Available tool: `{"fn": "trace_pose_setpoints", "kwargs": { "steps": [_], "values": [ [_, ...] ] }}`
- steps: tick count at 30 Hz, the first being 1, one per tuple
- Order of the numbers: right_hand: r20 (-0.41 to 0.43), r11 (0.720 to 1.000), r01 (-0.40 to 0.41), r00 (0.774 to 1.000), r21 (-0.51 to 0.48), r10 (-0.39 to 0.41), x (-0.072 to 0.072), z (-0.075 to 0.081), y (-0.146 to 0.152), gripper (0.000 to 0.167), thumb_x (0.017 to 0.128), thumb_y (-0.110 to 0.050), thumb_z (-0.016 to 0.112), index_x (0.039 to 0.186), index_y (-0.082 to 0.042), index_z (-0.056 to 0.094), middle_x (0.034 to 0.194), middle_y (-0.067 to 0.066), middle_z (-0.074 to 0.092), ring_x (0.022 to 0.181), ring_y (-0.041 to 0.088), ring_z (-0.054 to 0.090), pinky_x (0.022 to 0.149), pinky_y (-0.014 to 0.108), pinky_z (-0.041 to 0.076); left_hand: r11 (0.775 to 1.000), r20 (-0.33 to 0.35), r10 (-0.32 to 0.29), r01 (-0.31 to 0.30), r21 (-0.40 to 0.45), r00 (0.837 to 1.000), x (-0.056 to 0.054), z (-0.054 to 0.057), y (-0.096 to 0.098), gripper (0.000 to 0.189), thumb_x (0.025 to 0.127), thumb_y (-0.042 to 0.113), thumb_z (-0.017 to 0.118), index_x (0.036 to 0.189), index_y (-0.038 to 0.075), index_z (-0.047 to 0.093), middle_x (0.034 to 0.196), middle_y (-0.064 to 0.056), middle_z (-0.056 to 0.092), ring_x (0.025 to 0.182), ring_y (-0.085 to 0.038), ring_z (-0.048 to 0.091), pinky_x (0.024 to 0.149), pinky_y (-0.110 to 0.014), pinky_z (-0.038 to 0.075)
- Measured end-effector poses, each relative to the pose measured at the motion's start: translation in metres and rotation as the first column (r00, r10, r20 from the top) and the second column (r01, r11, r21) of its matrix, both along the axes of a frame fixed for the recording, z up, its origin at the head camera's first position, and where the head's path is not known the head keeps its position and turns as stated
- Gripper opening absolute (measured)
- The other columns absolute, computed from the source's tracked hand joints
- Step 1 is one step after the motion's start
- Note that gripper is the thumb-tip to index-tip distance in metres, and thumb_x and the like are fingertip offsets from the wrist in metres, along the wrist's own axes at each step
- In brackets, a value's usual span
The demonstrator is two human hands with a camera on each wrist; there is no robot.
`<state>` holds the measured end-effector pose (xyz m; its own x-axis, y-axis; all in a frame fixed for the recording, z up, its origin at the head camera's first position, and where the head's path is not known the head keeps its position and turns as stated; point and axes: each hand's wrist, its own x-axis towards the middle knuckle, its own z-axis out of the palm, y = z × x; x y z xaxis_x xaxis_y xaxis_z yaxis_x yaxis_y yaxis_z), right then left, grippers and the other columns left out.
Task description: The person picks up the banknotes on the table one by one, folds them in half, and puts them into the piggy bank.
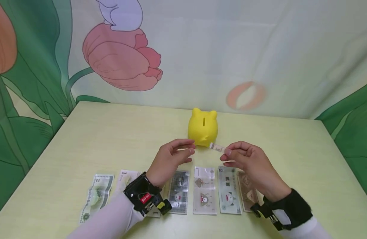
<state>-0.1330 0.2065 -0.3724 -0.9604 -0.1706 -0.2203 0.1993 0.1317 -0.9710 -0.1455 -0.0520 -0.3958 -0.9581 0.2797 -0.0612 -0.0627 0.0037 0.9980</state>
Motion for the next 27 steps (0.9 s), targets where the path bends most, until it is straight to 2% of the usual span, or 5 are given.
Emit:
{"fn": "trace_pose_setpoints", "kwargs": {
  "steps": [4,6,12,18,27],
  "values": [
    [0.006,0.996,0.04,0.999,-0.074,-0.04,-0.01,0.003,0.002,0.026,0.106,-0.021,0.061,0.12,0.001,0.055,0.109,0.006,0.074,0.105,0.018,0.074,0.096,0.034,0.06,0.99,-0.069,0.06,-0.068,-0.125,0.996,-0.012,0.008,0.002,0.046,0.1,0.014,0.066,0.144,0.008,0.057,0.146,-0.012,0.06,0.134,-0.033,0.058,0.108,-0.048,0.053],
    [0.009,0.994,0.056,0.998,-0.095,-0.056,-0.014,0.004,0.002,0.027,0.108,-0.023,0.057,0.121,0.0,0.053,0.121,0.011,0.072,0.112,0.02,0.073,0.099,0.034,0.059,0.978,-0.091,0.074,-0.09,-0.19,0.993,-0.019,0.01,0.004,0.051,0.098,0.017,0.068,0.148,0.011,0.055,0.152,-0.009,0.054,0.14,-0.032,0.052,0.111,-0.051,0.05],
    [0.029,0.982,0.104,0.994,-0.156,-0.101,-0.027,0.004,0.0,0.023,0.111,-0.025,0.048,0.122,-0.005,0.046,0.153,0.018,0.052,0.138,0.028,0.058,0.106,0.035,0.055,0.94,-0.101,0.051,-0.082,-0.331,0.994,-0.04,0.015,0.01,0.069,0.096,0.025,0.072,0.159,0.02,0.041,0.164,-0.01,0.034,0.151,-0.037,0.035,0.118,-0.058,0.04],
    [0.047,0.971,0.141,0.99,-0.195,-0.135,-0.04,0.002,-0.005,0.021,0.111,-0.027,0.047,0.119,-0.008,0.043,0.162,0.012,0.044,0.147,0.03,0.048,0.111,0.04,0.052,0.916,-0.095,0.01,-0.047,-0.399,0.995,-0.064,0.017,0.021,0.078,0.098,0.035,0.071,0.164,0.03,0.03,0.171,-0.008,0.025,0.158,-0.034,0.025,0.126,-0.062,0.024],
    [0.083,0.962,0.169,0.985,-0.214,-0.154,-0.042,0.0,-0.007,0.018,0.111,-0.026,0.047,0.119,-0.011,0.044,0.163,0.013,0.043,0.147,0.031,0.048,0.111,0.043,0.051,0.883,-0.085,-0.025,-0.018,-0.469,0.996,-0.08,0.013,0.034,0.068,0.102,0.04,0.064,0.162,0.036,0.033,0.172,-0.013,0.022,0.159,-0.036,0.023,0.128,-0.059,0.022]
  ]
}}
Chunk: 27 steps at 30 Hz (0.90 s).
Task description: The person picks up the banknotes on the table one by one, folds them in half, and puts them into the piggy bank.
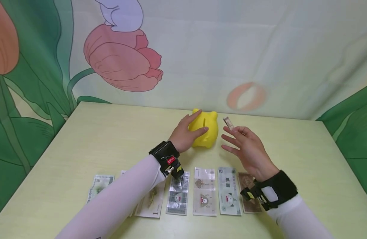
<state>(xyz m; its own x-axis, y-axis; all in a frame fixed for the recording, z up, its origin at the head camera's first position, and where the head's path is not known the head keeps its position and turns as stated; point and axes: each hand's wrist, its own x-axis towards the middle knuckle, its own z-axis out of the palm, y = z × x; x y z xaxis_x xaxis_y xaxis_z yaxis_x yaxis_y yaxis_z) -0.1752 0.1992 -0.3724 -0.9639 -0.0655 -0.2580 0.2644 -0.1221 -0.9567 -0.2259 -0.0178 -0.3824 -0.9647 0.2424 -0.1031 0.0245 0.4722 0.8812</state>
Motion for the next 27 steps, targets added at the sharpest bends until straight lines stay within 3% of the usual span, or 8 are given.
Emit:
{"fn": "trace_pose_setpoints", "kwargs": {
  "steps": [10,18,23,27],
  "values": [
    [0.022,1.0,-0.013,1.0,0.017,0.013,0.003,-0.002,0.002,0.019,0.112,-0.027,0.046,0.121,-0.01,0.044,0.162,0.011,0.045,0.145,0.031,0.051,0.107,0.039,0.054,0.999,-0.049,-0.01,0.009,-0.032,0.999,-0.004,-0.005,0.002,0.064,0.102,0.033,0.066,0.16,0.034,0.039,0.167,-0.005,0.038,0.156,-0.029,0.032,0.128,-0.052,0.026],
    [0.006,0.999,-0.009,1.0,0.037,0.009,0.009,-0.002,0.006,0.027,0.11,-0.028,0.051,0.126,-0.007,0.046,0.158,0.009,0.051,0.144,0.028,0.051,0.111,0.037,0.052,0.987,-0.115,-0.034,0.016,-0.159,0.993,0.005,-0.006,-0.002,0.065,0.101,0.039,0.067,0.159,0.033,0.041,0.163,-0.006,0.045,0.153,-0.029,0.038,0.126,-0.05,0.032],
    [-0.037,0.998,0.047,0.998,0.052,-0.045,0.013,-0.003,0.008,0.027,0.104,-0.027,0.064,0.12,-0.007,0.056,0.128,0.003,0.072,0.122,0.018,0.067,0.102,0.03,0.057,0.978,-0.147,-0.053,0.021,-0.208,0.988,0.016,-0.004,-0.008,0.065,0.099,0.042,0.069,0.158,0.033,0.043,0.161,-0.004,0.048,0.152,-0.029,0.041,0.125,-0.05,0.035],
    [-0.093,0.995,0.077,0.993,0.058,-0.071,0.014,-0.004,0.009,0.025,0.101,-0.023,0.069,0.115,-0.004,0.06,0.101,-0.002,0.077,0.098,0.013,0.074,0.091,0.026,0.061,0.975,-0.16,-0.055,0.018,-0.222,0.986,0.028,-0.003,-0.01,0.066,0.098,0.042,0.07,0.158,0.033,0.044,0.16,-0.004,0.05,0.151,-0.029,0.043,0.123,-0.05,0.037]
  ]
}}
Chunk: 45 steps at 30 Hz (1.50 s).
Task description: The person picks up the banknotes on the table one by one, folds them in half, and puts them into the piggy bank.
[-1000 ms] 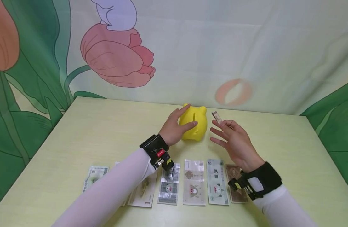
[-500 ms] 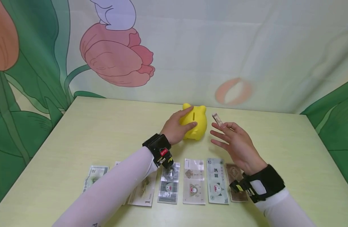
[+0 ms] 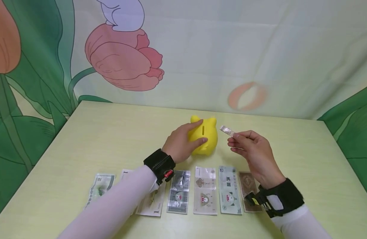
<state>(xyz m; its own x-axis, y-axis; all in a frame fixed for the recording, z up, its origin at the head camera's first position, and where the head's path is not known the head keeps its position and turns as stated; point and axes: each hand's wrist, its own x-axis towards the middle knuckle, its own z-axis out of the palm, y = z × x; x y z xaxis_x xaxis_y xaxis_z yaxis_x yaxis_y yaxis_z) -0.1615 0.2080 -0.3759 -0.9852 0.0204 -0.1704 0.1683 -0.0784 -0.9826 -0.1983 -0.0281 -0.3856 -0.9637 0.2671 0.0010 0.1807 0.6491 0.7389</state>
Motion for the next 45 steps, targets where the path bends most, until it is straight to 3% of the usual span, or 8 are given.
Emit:
{"fn": "trace_pose_setpoints", "kwargs": {
  "steps": [4,10,19,28,33,37,41,45],
  "values": [
    [-0.052,0.995,0.005,0.999,0.1,0.0,-0.001,0.001,-0.003,0.028,0.1,-0.025,0.071,0.115,-0.004,0.063,0.095,-0.002,0.077,0.09,0.014,0.075,0.087,0.025,0.062,1.0,-0.021,-0.001,0.001,-0.001,1.0,0.009,-0.003,-0.001,0.067,0.098,0.043,0.071,0.158,0.033,0.044,0.158,-0.004,0.051,0.149,-0.029,0.045,0.121,-0.05,0.04],
    [-0.109,0.963,-0.011,0.993,0.27,0.042,-0.002,0.004,-0.013,0.032,0.101,-0.029,0.07,0.118,-0.002,0.065,0.095,-0.001,0.078,0.09,0.013,0.076,0.086,0.025,0.062,1.0,-0.036,-0.009,0.008,-0.01,0.999,0.016,-0.007,-0.001,0.066,0.099,0.044,0.069,0.158,0.033,0.043,0.159,-0.011,0.049,0.147,-0.033,0.047,0.117,-0.054,0.044],
    [-0.182,0.89,0.012,0.98,0.457,0.08,-0.009,0.004,-0.036,0.021,0.099,-0.022,0.071,0.108,-0.004,0.066,0.091,0.011,0.078,0.083,0.017,0.074,0.078,0.024,0.06,1.0,-0.022,0.018,-0.017,0.017,1.0,0.022,-0.015,0.0,0.065,0.1,0.045,0.066,0.159,0.036,0.041,0.165,-0.018,0.038,0.147,-0.042,0.044,0.115,-0.061,0.043],
    [-0.319,0.733,0.108,0.935,0.672,0.154,-0.011,0.013,-0.049,0.01,0.093,-0.016,0.068,0.095,-0.007,0.065,0.078,0.006,0.077,0.072,0.018,0.07,0.065,0.034,0.049,0.999,-0.062,0.002,0.0,0.033,0.998,0.021,-0.016,-0.002,0.065,0.1,0.045,0.066,0.159,0.034,0.041,0.164,-0.018,0.04,0.147,-0.042,0.045,0.113,-0.059,0.046],
    [-0.352,0.642,0.149,0.914,0.752,0.2,-0.013,0.022,-0.052,0.011,0.09,-0.016,0.07,0.089,-0.006,0.065,0.077,0.008,0.075,0.065,0.02,0.064,0.061,0.033,0.046,0.999,-0.071,-0.005,0.007,0.031,0.997,0.018,-0.017,-0.002,0.065,0.1,0.047,0.066,0.159,0.035,0.041,0.163,-0.017,0.04,0.147,-0.041,0.045,0.113,-0.059,0.047],
    [-0.349,0.589,0.147,0.905,0.795,0.245,-0.016,0.029,-0.056,0.014,0.089,-0.018,0.073,0.088,-0.006,0.064,0.077,0.008,0.073,0.062,0.02,0.061,0.059,0.033,0.046,0.999,-0.07,-0.006,0.008,0.037,0.998,0.018,-0.016,-0.002,0.065,0.1,0.047,0.066,0.159,0.034,0.041,0.164,-0.017,0.04,0.148,-0.04,0.044,0.113,-0.057,0.047],
    [-0.319,0.574,0.112,0.908,0.811,0.273,-0.018,0.035,-0.062,0.013,0.09,-0.018,0.07,0.089,-0.006,0.064,0.078,0.008,0.073,0.063,0.02,0.061,0.059,0.032,0.047,0.999,-0.069,0.0,0.002,0.041,0.998,0.018,-0.016,-0.002,0.065,0.099,0.046,0.067,0.159,0.034,0.042,0.164,-0.017,0.04,0.147,-0.041,0.046,0.111,-0.056,0.049],
    [-0.27,0.609,0.049,0.922,0.792,0.276,-0.019,0.038,-0.067,0.012,0.091,-0.017,0.067,0.093,-0.005,0.064,0.08,0.009,0.073,0.064,0.019,0.063,0.059,0.032,0.049,0.999,-0.069,0.002,0.001,0.042,0.998,0.019,-0.016,-0.003,0.065,0.099,0.048,0.067,0.158,0.035,0.042,0.163,-0.017,0.041,0.145,-0.041,0.048,0.109,-0.056,0.051]
  ]
}}
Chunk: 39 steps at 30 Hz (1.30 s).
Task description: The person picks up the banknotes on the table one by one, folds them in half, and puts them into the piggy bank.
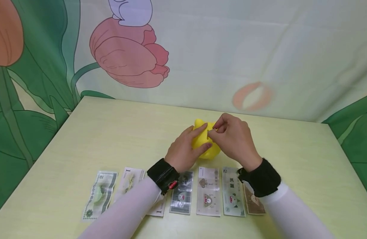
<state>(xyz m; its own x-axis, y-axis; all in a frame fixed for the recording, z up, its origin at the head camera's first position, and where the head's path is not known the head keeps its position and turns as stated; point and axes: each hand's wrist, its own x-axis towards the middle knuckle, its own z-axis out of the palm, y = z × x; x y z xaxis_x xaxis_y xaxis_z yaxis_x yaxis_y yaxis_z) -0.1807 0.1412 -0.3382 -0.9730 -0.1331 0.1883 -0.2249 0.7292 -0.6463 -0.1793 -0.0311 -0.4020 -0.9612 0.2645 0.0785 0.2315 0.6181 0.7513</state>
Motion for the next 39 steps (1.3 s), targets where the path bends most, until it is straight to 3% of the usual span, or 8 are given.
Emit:
{"fn": "trace_pose_setpoints", "kwargs": {
  "steps": [5,13,24,31,39],
  "values": [
    [0.057,0.998,-0.019,0.998,-0.054,0.022,-0.001,-0.002,-0.002,0.014,0.092,-0.017,0.065,0.097,-0.004,0.067,0.079,0.008,0.075,0.064,0.018,0.064,0.059,0.031,0.048,1.0,-0.007,-0.005,0.005,0.004,1.0,0.001,0.0,0.0,0.065,0.099,0.047,0.067,0.158,0.034,0.042,0.163,-0.017,0.041,0.147,-0.04,0.046,0.111,-0.058,0.049],
    [0.017,0.998,-0.021,1.0,-0.064,0.022,-0.001,-0.019,-0.001,0.019,0.095,-0.023,0.075,0.102,-0.006,0.075,0.084,0.008,0.077,0.074,0.021,0.068,0.064,0.032,0.051,1.0,-0.006,-0.013,0.013,0.006,1.0,0.002,-0.001,-0.001,0.065,0.1,0.046,0.066,0.159,0.035,0.041,0.164,-0.018,0.039,0.152,-0.039,0.039,0.113,-0.063,0.045],
    [0.027,0.995,0.002,1.0,-0.101,0.001,0.005,-0.023,-0.002,0.021,0.098,-0.02,0.068,0.113,-0.009,0.079,0.092,0.009,0.077,0.09,0.024,0.069,0.074,0.034,0.05,1.0,-0.015,-0.016,0.016,-0.007,1.0,0.002,-0.001,-0.003,0.065,0.101,0.045,0.066,0.159,0.035,0.04,0.165,-0.018,0.038,0.151,-0.04,0.04,0.112,-0.063,0.045],
    [-0.036,0.994,0.018,0.999,-0.111,-0.022,0.002,-0.028,-0.004,0.019,0.095,-0.015,0.071,0.11,-0.006,0.08,0.096,0.011,0.075,0.088,0.025,0.07,0.077,0.035,0.05,1.0,-0.024,-0.019,0.018,-0.018,1.0,0.002,-0.001,-0.002,0.066,0.1,0.044,0.067,0.16,0.035,0.04,0.163,-0.018,0.04,0.152,-0.039,0.039,0.113,-0.062,0.045],
    [-0.062,0.989,0.07,0.995,-0.134,-0.079,0.0,-0.034,-0.005,0.015,0.092,-0.016,0.075,0.101,-0.006,0.082,0.093,0.011,0.074,0.083,0.025,0.071,0.07,0.034,0.051,0.999,-0.032,-0.015,0.014,-0.036,0.999,0.002,-0.001,-0.003,0.066,0.1,0.044,0.067,0.159,0.034,0.04,0.162,-0.02,0.041,0.148,-0.041,0.043,0.11,-0.062,0.048]
  ]
}}
